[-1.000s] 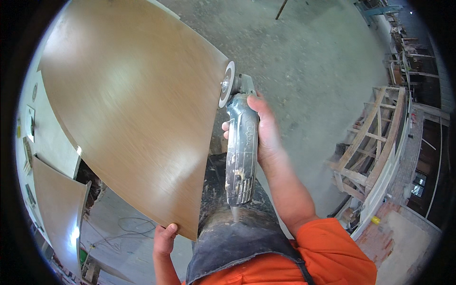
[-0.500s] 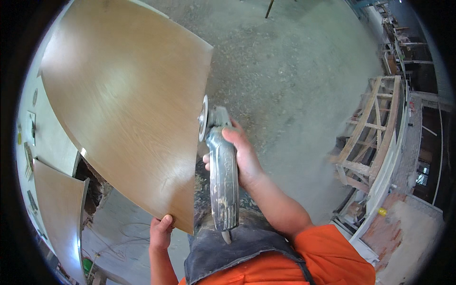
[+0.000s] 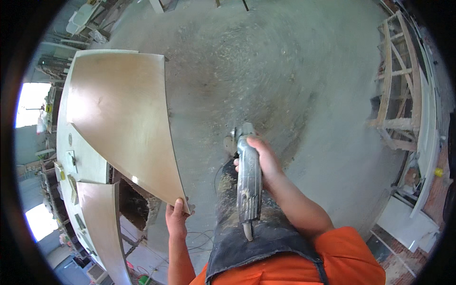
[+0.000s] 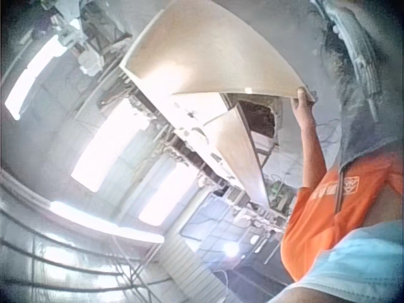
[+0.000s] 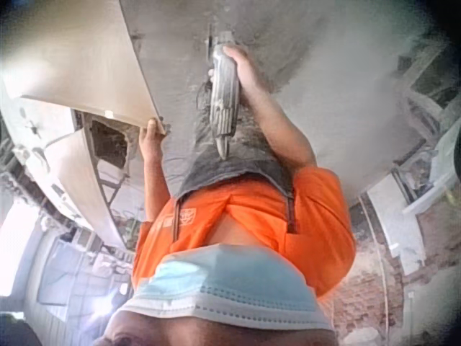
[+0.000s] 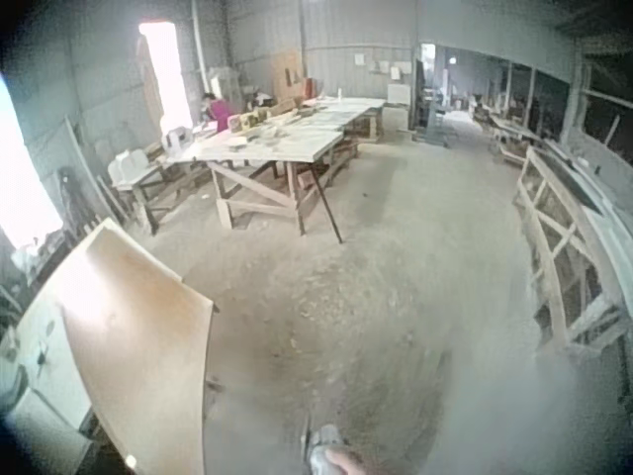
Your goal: The person uses an angle grinder to sand the edges of a large curved wooden panel. They hold the panel with one hand and operate the grinder with the other, moving along the edge. After sanding, the person places the panel on a workbench and moves it aside.
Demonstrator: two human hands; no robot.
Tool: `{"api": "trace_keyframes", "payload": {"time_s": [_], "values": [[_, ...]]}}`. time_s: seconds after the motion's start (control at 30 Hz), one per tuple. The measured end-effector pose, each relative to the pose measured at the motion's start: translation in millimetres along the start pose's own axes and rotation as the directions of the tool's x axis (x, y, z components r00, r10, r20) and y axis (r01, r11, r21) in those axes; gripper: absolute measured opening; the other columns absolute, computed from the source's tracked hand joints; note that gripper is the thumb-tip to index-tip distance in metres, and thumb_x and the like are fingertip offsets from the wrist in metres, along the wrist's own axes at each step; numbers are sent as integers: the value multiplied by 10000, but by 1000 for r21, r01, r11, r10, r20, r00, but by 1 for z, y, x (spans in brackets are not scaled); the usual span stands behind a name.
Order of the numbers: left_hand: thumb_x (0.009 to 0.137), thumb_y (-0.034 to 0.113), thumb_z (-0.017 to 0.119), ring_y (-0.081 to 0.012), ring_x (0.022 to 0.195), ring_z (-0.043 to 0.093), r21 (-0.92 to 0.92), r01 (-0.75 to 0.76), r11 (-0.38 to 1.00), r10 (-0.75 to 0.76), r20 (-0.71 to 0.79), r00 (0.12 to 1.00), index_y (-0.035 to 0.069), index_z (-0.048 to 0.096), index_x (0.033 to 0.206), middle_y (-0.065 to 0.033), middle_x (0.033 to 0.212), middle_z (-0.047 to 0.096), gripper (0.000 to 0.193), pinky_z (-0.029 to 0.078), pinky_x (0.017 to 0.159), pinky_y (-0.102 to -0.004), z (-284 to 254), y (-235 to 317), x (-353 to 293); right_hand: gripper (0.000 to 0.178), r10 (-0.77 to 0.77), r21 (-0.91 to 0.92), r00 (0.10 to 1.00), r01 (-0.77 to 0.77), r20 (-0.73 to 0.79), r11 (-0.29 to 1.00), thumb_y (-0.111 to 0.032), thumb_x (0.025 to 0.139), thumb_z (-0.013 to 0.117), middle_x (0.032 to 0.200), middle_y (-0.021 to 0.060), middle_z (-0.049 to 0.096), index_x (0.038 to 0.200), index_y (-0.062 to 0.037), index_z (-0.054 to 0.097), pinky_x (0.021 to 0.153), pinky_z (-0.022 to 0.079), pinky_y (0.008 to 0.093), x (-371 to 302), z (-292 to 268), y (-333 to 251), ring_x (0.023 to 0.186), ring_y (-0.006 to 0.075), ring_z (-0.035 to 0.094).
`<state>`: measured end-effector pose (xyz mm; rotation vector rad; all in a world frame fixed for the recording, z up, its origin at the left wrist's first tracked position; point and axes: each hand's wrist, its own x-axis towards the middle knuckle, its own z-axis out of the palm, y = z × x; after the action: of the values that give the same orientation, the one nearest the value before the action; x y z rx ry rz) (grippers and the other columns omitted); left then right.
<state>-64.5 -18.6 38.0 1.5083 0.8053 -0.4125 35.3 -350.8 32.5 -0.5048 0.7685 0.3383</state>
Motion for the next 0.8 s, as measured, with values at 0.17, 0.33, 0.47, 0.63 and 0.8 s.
{"api": "trace_keyframes", "payload": {"time_s": [0.17,0.33,0.47,0.63,0.8], "values": [[951,211,733,-195,888,684,258,-177,950,212,-112,971,-16,379,1475,-138,1195,631,672,562,717,-309,6,-11,-11,609,-12,74,1000,12,0,997,-291,923,709,1045,197,570,1390,-121,357,537,593,468,-24,-28,-5,686,323,684],[904,138,758,-244,851,674,598,-349,722,561,-209,801,-22,245,1561,-207,1174,665,848,544,791,-363,18,-15,-9,551,-78,67,996,75,43,995,-325,907,717,909,167,577,1299,-98,402,527,580,451,-22,-15,2,646,313,664],[889,143,758,-280,865,693,651,-191,735,477,-297,827,-2,215,1578,-206,1110,687,889,548,793,-395,24,-4,-14,575,-27,-161,999,23,-22,987,-561,925,605,799,184,674,1088,-9,601,541,569,382,4,8,0,620,259,663],[862,183,775,-362,886,696,754,-239,611,534,-169,829,39,174,1607,-226,1071,685,968,553,796,-432,23,-2,-22,657,65,-258,998,-59,16,964,-624,935,538,803,160,687,1093,8,622,560,570,361,30,52,-8,647,236,677],[848,195,787,-407,962,708,736,-82,672,322,-191,927,43,175,1609,-268,1122,691,988,556,811,-463,20,14,-25,655,68,-325,998,-61,12,944,-620,936,537,813,159,693,1117,3,627,575,574,344,56,124,-19,656,222,685]]}}
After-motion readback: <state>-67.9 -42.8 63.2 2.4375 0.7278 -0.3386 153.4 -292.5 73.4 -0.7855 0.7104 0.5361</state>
